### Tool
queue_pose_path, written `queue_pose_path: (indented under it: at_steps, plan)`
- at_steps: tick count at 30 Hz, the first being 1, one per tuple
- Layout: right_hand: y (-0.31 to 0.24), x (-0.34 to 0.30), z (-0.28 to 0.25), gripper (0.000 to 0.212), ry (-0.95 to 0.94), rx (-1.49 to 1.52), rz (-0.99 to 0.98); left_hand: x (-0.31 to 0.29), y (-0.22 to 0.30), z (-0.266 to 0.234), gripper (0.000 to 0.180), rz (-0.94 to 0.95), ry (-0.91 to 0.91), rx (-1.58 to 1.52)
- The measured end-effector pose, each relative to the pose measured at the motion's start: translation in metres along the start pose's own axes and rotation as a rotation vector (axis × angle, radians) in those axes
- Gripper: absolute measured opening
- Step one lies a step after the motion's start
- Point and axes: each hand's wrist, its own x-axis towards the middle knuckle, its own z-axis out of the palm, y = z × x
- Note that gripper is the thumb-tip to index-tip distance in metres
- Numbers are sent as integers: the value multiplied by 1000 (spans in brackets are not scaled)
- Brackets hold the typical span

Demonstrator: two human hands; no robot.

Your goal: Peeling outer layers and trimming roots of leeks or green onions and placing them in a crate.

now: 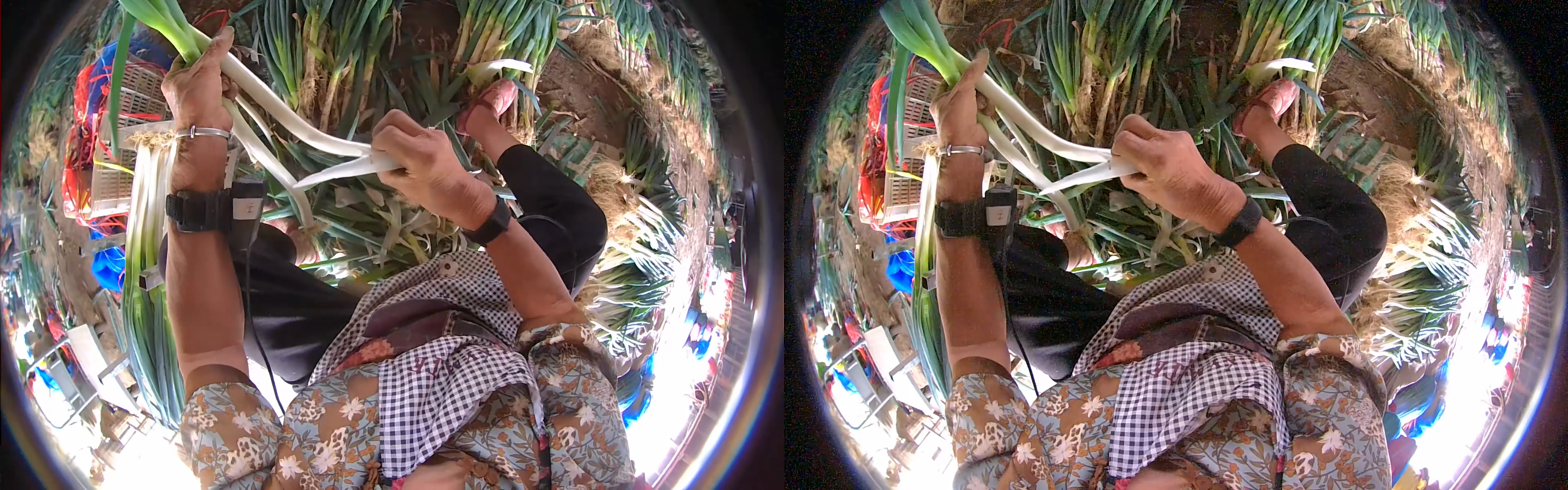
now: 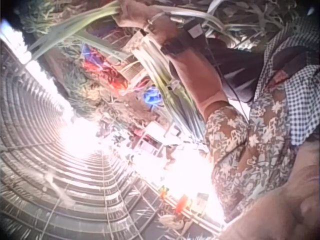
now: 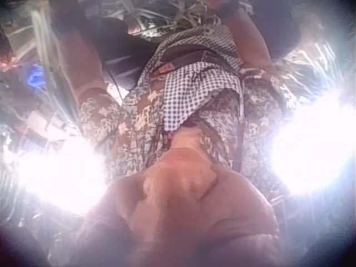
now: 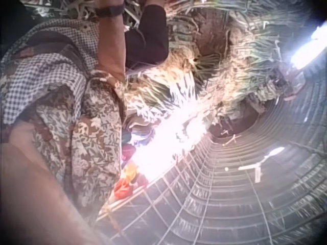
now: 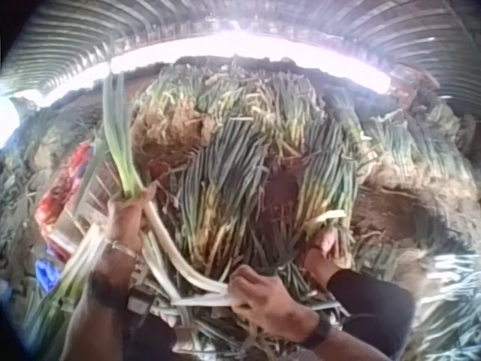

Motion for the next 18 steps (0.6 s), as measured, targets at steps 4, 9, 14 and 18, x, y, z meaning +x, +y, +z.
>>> queue_pose_path:
  at_steps: [4,9,14,18]
  plan:
    - [-8,-5,-1,22,181,783,317,24,-25,-6,42,-30,-4,-82]
    - [-20,-14,-22,16,318,1350,539,36,-32,-11,35,-148,2,-57]
    - [-6,-58,-22,23,-211,112,511,45,-32,-18,30,91,158,-40]
    - [12,-102,-12,30,-462,-232,346,47,-18,-20,28,191,226,-59]
